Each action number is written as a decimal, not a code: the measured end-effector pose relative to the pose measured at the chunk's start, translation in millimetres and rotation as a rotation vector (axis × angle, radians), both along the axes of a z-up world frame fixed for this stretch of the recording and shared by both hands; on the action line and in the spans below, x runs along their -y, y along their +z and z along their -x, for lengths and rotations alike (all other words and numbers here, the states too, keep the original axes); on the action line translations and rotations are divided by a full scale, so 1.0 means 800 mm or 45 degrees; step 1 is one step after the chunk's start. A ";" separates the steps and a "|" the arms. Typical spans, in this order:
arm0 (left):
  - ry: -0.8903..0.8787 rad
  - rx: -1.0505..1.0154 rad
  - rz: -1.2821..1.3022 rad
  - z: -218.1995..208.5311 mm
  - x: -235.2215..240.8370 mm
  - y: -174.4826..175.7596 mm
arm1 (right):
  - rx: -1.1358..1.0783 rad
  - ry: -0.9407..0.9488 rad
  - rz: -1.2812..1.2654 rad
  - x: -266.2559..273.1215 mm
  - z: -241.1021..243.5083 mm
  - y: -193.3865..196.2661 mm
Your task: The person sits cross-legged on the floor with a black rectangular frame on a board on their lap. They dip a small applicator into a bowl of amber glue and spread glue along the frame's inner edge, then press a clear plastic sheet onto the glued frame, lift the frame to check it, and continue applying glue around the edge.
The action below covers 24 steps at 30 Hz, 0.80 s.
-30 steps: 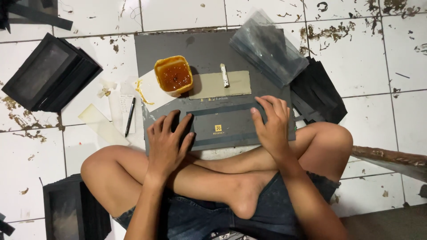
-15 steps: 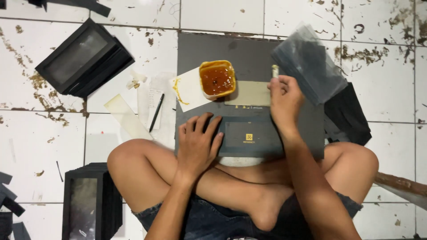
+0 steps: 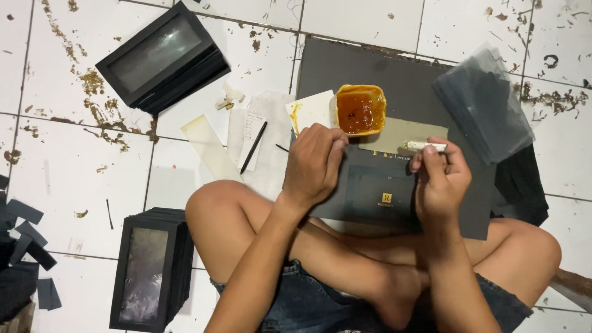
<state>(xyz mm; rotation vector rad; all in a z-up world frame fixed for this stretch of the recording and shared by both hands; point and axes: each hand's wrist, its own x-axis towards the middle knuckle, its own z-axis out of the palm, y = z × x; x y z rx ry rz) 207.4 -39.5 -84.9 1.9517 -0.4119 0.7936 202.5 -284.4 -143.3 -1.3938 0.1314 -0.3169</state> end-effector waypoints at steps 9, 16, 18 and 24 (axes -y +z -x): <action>-0.126 0.007 0.183 0.015 0.008 -0.015 | -0.103 -0.017 -0.151 -0.027 0.038 0.025; -0.052 0.073 0.226 0.009 0.011 -0.017 | -0.135 -0.012 -0.152 -0.035 0.062 0.035; -0.029 0.088 0.236 0.008 0.012 -0.010 | -0.155 -0.021 -0.127 -0.038 0.066 0.042; -0.044 0.160 0.383 0.004 0.019 -0.011 | -0.186 -0.009 -0.163 -0.042 0.075 0.055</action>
